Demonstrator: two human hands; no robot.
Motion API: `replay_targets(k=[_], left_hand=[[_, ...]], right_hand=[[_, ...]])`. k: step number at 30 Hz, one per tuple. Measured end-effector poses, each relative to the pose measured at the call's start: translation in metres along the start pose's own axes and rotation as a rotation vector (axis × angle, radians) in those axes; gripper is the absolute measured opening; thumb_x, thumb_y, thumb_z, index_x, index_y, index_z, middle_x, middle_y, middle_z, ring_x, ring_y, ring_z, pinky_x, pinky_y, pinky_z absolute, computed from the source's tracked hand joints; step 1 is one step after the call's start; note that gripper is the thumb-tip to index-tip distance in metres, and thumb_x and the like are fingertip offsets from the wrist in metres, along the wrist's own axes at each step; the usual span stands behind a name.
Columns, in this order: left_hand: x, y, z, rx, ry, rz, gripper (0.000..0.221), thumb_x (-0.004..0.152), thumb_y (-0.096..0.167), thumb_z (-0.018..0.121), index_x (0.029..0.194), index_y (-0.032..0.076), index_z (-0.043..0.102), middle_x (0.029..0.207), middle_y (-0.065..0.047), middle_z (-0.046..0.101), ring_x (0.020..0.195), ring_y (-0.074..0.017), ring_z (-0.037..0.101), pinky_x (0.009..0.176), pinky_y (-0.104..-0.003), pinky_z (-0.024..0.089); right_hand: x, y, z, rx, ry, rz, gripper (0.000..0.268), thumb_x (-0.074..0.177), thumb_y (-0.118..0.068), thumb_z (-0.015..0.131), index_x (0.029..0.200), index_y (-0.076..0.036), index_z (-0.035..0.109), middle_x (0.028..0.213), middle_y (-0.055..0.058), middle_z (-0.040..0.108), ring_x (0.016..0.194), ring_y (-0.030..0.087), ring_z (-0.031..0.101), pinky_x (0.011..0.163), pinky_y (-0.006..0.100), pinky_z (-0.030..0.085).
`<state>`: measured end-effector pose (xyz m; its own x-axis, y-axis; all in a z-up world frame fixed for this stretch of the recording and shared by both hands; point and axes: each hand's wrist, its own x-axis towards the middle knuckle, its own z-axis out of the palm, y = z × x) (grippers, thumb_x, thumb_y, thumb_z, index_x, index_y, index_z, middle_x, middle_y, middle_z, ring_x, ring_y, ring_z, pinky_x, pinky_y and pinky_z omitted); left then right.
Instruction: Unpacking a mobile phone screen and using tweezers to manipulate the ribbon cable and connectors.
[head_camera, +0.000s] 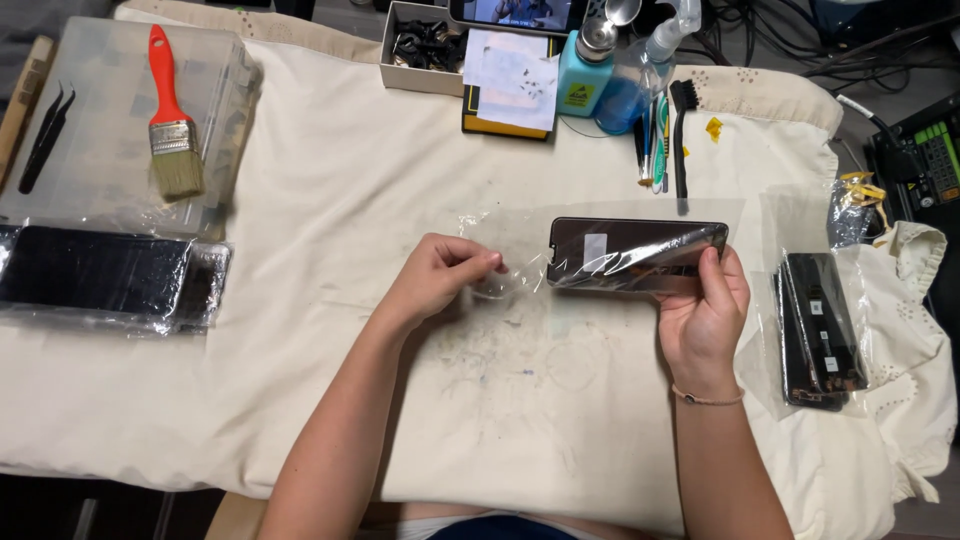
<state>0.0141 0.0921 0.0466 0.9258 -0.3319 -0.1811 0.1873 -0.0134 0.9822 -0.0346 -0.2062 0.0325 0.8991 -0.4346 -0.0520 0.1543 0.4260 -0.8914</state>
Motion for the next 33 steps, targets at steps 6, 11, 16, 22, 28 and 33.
replay_targets(k=[6,11,16,22,28,33], left_hand=[[0.002,-0.008,0.005,0.023,0.023,0.266,0.026,0.103,0.012,0.057,0.118,0.002,0.076,0.103,-0.014,0.080,0.093,-0.0172,0.070,0.085,-0.030,0.055],[0.010,-0.026,0.007,-0.115,0.143,0.363,0.023,0.090,-0.001,0.074,0.114,0.001,0.075,0.103,-0.012,0.080,0.086,-0.0144,0.072,0.082,-0.027,0.059],[0.004,-0.018,0.006,-0.314,-0.021,0.247,0.030,0.099,0.008,0.064,0.128,0.002,0.065,0.117,-0.020,0.076,0.092,-0.0210,0.075,0.077,-0.024,0.054],[0.005,-0.018,0.008,-0.436,-0.099,0.150,0.040,0.111,0.029,0.040,0.143,0.011,0.054,0.114,-0.022,0.076,0.085,-0.0140,0.073,0.071,-0.019,0.047],[-0.002,-0.011,0.009,-0.297,-0.167,0.162,0.049,0.109,0.036,0.040,0.154,0.016,0.042,0.115,-0.019,0.077,0.087,-0.0111,0.072,0.075,-0.020,0.046],[0.001,-0.015,0.010,-0.256,-0.203,0.185,0.051,0.108,0.038,0.043,0.154,0.017,0.041,0.125,-0.017,0.074,0.090,-0.0099,0.069,0.075,-0.020,0.045]], right_hand=[[0.011,0.009,-0.018,-0.008,-0.028,-0.027,0.012,0.110,-0.023,0.050,0.106,-0.013,0.056,0.101,0.013,0.076,0.092,0.029,0.079,0.082,0.046,0.069],[0.014,0.012,-0.024,-0.003,-0.030,-0.050,0.012,0.110,-0.023,0.050,0.107,-0.012,0.056,0.103,0.014,0.076,0.094,0.029,0.078,0.084,0.047,0.069],[0.008,0.005,-0.019,0.007,-0.032,-0.052,0.014,0.110,-0.023,0.049,0.107,-0.012,0.056,0.104,0.013,0.076,0.097,0.028,0.078,0.088,0.046,0.068],[0.013,0.011,-0.026,-0.010,-0.057,-0.067,0.016,0.111,-0.023,0.048,0.105,-0.011,0.057,0.103,0.013,0.075,0.099,0.027,0.078,0.092,0.044,0.067],[0.008,0.008,-0.021,0.027,-0.025,-0.063,0.020,0.111,-0.026,0.048,0.105,-0.010,0.059,0.104,0.014,0.076,0.101,0.027,0.078,0.095,0.044,0.067],[-0.008,-0.011,0.010,0.140,-0.011,0.041,0.029,0.109,-0.032,0.047,0.102,-0.009,0.064,0.101,0.014,0.077,0.095,0.029,0.079,0.088,0.047,0.068]])
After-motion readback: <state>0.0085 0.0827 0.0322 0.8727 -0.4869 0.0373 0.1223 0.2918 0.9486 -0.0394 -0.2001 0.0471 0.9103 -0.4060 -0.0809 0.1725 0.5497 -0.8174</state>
